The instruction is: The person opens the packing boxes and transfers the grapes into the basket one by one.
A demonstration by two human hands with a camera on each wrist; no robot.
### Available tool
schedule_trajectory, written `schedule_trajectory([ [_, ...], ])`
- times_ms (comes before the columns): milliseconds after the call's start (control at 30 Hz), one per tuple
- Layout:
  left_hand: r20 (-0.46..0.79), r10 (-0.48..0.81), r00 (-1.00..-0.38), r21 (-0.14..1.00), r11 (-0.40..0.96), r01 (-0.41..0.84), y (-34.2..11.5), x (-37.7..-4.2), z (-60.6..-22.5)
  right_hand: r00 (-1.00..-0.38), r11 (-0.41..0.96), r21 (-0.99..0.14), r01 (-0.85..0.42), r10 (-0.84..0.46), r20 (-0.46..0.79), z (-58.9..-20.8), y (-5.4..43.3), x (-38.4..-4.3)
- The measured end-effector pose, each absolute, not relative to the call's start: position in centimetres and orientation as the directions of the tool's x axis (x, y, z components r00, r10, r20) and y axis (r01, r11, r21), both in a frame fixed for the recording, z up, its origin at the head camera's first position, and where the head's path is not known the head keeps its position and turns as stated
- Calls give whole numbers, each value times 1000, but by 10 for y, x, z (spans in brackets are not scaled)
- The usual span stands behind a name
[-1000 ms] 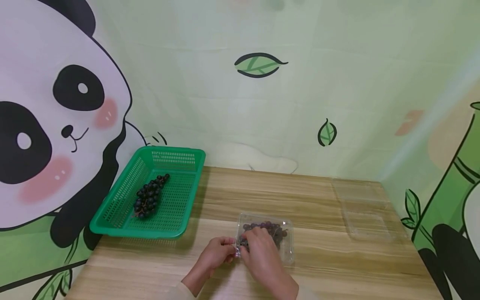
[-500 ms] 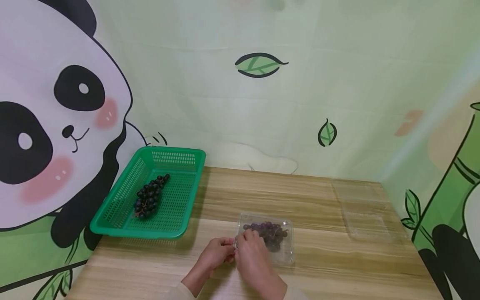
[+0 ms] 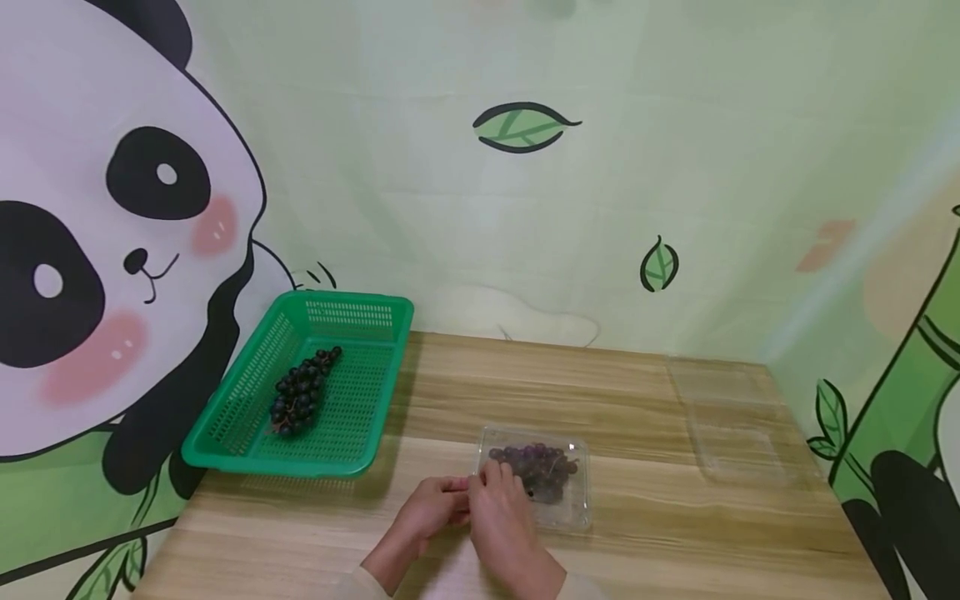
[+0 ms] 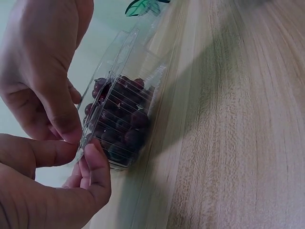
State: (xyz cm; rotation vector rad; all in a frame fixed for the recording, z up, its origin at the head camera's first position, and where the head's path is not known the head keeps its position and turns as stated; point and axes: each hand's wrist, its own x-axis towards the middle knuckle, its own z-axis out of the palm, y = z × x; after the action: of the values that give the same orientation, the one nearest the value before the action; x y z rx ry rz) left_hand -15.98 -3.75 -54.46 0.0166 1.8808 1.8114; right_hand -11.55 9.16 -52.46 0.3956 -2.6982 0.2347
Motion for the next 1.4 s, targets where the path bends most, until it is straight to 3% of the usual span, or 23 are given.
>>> schedule_trajectory([
  [267, -367, 365, -855, 928, 76, -366, -38, -161, -548, -883, 942, -77, -326, -274, 381, -526, 93, -117],
  [600, -362, 378, -852, 925, 36, -377, -40, -158, -547, -828, 927, -51, -372, -307, 470, -534, 96, -119],
  [1400, -355, 507, -785, 887, -83, -455, -47, -158, -558, -846, 948, -56, -313, -252, 469, -536, 90, -111],
])
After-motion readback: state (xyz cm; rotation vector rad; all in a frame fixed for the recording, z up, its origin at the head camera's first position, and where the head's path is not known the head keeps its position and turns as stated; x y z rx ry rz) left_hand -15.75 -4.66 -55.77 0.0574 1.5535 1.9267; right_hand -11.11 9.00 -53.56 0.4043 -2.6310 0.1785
